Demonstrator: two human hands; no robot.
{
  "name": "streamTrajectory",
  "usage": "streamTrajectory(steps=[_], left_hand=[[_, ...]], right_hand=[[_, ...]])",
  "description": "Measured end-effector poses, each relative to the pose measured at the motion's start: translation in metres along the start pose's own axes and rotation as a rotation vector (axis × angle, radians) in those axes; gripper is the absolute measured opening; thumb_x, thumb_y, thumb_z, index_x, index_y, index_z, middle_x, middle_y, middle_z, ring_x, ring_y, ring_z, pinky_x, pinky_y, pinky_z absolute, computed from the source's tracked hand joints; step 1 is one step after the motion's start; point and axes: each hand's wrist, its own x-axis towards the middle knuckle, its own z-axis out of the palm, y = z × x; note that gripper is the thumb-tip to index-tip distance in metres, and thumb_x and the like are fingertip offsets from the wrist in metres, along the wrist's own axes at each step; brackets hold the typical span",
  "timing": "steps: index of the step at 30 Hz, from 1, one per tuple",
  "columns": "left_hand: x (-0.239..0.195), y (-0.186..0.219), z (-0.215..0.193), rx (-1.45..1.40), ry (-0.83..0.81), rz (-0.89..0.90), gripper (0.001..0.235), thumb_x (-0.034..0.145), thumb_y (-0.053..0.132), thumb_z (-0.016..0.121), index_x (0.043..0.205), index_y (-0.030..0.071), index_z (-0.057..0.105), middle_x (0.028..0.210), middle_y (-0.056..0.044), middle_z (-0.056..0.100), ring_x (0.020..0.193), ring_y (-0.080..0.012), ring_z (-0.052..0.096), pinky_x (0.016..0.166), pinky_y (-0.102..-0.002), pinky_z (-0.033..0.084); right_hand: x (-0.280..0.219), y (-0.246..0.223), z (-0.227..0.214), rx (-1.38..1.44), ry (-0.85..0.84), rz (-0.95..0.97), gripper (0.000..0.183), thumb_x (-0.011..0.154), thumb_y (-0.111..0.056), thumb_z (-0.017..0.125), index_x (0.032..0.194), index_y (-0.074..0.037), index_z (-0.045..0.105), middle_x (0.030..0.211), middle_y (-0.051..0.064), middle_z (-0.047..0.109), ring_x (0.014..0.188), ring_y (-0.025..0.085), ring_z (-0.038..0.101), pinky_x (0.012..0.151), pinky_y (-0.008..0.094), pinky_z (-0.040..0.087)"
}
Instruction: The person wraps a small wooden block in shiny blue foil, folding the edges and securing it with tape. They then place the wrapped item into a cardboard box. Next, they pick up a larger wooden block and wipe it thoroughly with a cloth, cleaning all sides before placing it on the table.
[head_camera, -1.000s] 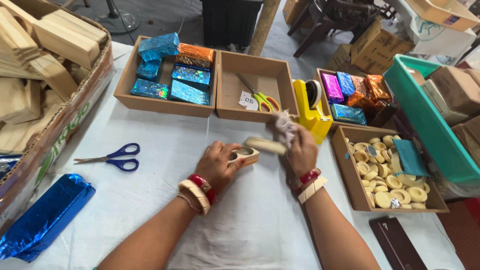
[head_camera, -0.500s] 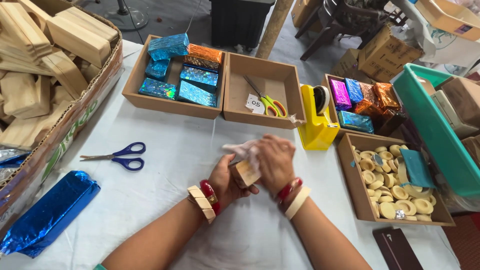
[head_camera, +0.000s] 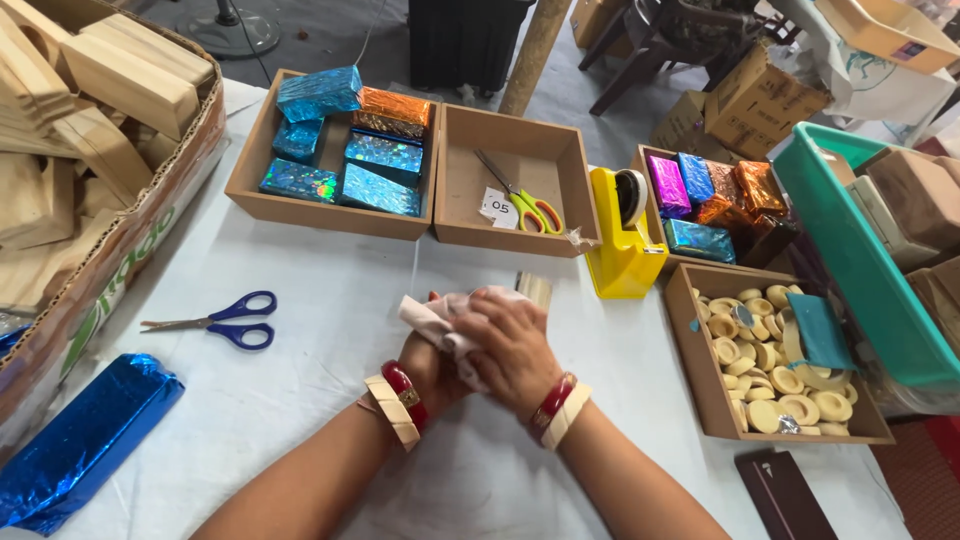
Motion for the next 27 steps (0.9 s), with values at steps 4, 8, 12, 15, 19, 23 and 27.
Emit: streamTrajectory(steps=[4,8,12,15,19,23,27], left_hand=[[-0.001,0.005,-0.001,0.215,0.190,-0.041,0.066,0.099,0.068,0.032,0.133,0.018,0.059,0.107,-0.005,0.071,0.093,-0.0235,0.070,0.079,-0.049,0.060],[-0.001,0.005,0.002,0.340,0.217,-0.119,0.093,0.093,0.078,0.023,0.134,0.005,0.062,0.113,-0.016,0.074,0.093,-0.0318,0.075,0.074,-0.042,0.062],[-0.006,0.006,0.007,0.371,0.203,-0.117,0.090,0.093,0.077,0.026,0.135,0.006,0.062,0.112,-0.016,0.074,0.090,-0.0312,0.076,0.070,-0.040,0.060],[-0.006,0.006,0.007,0.371,0.225,-0.123,0.082,0.094,0.073,0.029,0.135,0.010,0.061,0.109,-0.015,0.075,0.088,-0.0313,0.075,0.071,-0.040,0.061],[-0.002,0.006,-0.001,0.385,0.149,-0.083,0.069,0.100,0.062,0.036,0.136,0.008,0.062,0.108,-0.013,0.075,0.087,-0.0275,0.075,0.070,-0.039,0.061],[-0.008,0.005,0.007,0.399,0.193,-0.067,0.057,0.102,0.051,0.041,0.132,0.007,0.062,0.106,-0.015,0.075,0.087,-0.0280,0.076,0.071,-0.039,0.060],[-0.011,0.011,0.013,0.435,0.195,-0.050,0.057,0.102,0.050,0.040,0.132,0.007,0.063,0.106,-0.016,0.074,0.087,-0.0267,0.075,0.072,-0.038,0.061]], right_hand=[[-0.018,0.051,0.010,-0.057,-0.042,0.147,0.037,0.092,-0.013,0.057,0.127,-0.010,0.066,0.129,0.014,0.066,0.132,0.033,0.054,0.105,0.052,0.032],[-0.051,0.112,0.007,-0.053,-0.013,0.452,0.027,0.097,-0.015,0.055,0.121,-0.010,0.066,0.123,0.013,0.066,0.119,0.034,0.060,0.101,0.044,0.043],[-0.044,0.091,-0.003,0.037,0.206,0.449,0.027,0.100,-0.014,0.054,0.123,-0.008,0.066,0.124,0.012,0.066,0.124,0.035,0.058,0.108,0.044,0.045],[-0.053,0.090,0.027,-0.030,0.000,0.263,0.037,0.093,-0.009,0.053,0.128,-0.008,0.066,0.135,0.014,0.064,0.132,0.037,0.055,0.109,0.049,0.037],[-0.035,0.094,0.020,-0.249,-0.129,0.275,0.036,0.088,-0.013,0.062,0.122,-0.016,0.071,0.139,0.017,0.062,0.128,0.044,0.049,0.096,0.055,0.034],[-0.056,0.131,0.025,-0.307,-0.039,0.598,0.041,0.085,-0.009,0.062,0.123,-0.018,0.073,0.133,0.011,0.064,0.121,0.038,0.055,0.100,0.049,0.041],[-0.071,0.127,0.012,-0.073,0.209,0.556,0.031,0.096,-0.009,0.058,0.124,-0.014,0.072,0.132,0.006,0.066,0.124,0.032,0.061,0.109,0.044,0.049]])
